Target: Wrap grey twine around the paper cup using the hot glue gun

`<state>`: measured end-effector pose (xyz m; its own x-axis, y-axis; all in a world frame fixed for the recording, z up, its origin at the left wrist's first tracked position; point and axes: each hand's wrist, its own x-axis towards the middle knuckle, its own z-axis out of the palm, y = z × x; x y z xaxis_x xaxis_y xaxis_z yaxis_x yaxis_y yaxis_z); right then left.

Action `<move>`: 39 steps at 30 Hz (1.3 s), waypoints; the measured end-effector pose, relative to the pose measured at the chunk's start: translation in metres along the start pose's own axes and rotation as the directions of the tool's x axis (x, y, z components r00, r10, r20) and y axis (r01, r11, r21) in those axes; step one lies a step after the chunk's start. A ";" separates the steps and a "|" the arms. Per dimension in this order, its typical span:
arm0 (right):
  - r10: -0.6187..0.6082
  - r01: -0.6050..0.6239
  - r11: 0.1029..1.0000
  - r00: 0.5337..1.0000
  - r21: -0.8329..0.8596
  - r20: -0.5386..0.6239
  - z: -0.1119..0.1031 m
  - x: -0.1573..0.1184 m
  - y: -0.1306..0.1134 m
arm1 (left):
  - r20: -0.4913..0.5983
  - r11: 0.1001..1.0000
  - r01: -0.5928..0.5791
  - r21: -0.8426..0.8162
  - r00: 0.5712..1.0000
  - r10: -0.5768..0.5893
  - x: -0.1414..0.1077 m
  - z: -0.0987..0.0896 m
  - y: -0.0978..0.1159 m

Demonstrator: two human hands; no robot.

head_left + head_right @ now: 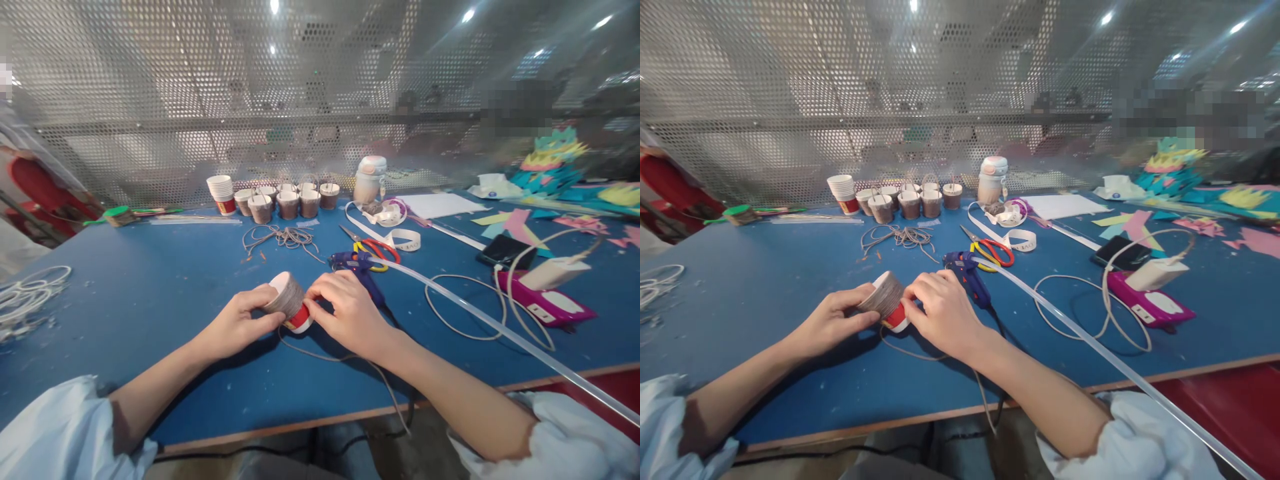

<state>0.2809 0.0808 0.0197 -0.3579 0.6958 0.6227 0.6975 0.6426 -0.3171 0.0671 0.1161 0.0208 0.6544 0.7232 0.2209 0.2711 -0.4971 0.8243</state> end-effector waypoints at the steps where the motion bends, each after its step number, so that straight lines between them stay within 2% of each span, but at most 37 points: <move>1: 0.007 -0.007 1.000 1.000 0.006 0.003 0.000 0.000 0.000 | -0.003 1.000 -0.003 0.000 1.000 0.003 0.000 0.000 0.000; 4: 0.069 -0.070 0.996 0.997 0.054 0.019 -0.001 0.001 0.001 | -0.006 1.000 -0.007 -0.001 1.000 0.007 0.000 -0.001 -0.001; 7: 0.170 -0.173 0.968 0.985 0.180 0.027 -0.005 0.001 0.003 | -0.015 1.000 -0.016 -0.006 1.000 0.016 0.000 -0.002 -0.001; 10: 0.214 -0.224 0.930 0.975 0.291 0.067 -0.008 0.001 0.004 | -0.042 0.998 -0.040 -0.045 0.998 0.038 0.000 -0.003 -0.002; 14: 0.225 -0.270 0.929 0.955 0.253 0.191 -0.006 0.000 0.002 | -0.080 0.996 -0.040 -0.085 0.996 0.033 0.001 -0.003 -0.003; 17: 0.199 -0.232 0.954 0.963 0.189 0.180 -0.001 -0.002 0.001 | -0.079 0.994 0.021 -0.109 0.996 -0.030 0.002 -0.001 -0.002; 21: 0.072 -0.081 0.993 0.992 0.087 0.103 0.006 -0.005 0.003 | -0.086 0.970 0.117 -0.211 0.987 -0.138 0.003 0.006 -0.001; 24: -0.003 0.001 1.000 0.996 0.017 0.086 0.010 -0.007 0.004 | -0.102 0.952 0.150 -0.266 0.978 -0.182 0.003 0.010 0.001; 29: -0.014 0.015 1.000 0.997 -0.013 0.079 0.008 -0.007 0.003 | -0.123 0.936 0.204 -0.286 0.961 -0.247 0.003 0.012 0.006; 39: -0.085 0.081 0.996 0.991 -0.040 -0.104 -0.005 -0.006 0.006 | -0.179 0.934 0.217 -0.284 0.945 -0.274 0.007 0.007 0.005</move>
<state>0.2903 0.0792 0.0174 -0.3492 0.6015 0.7185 0.6902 0.6837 -0.2370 0.0783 0.1154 0.0229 0.4177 0.9054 0.0760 0.1947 -0.1709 0.9659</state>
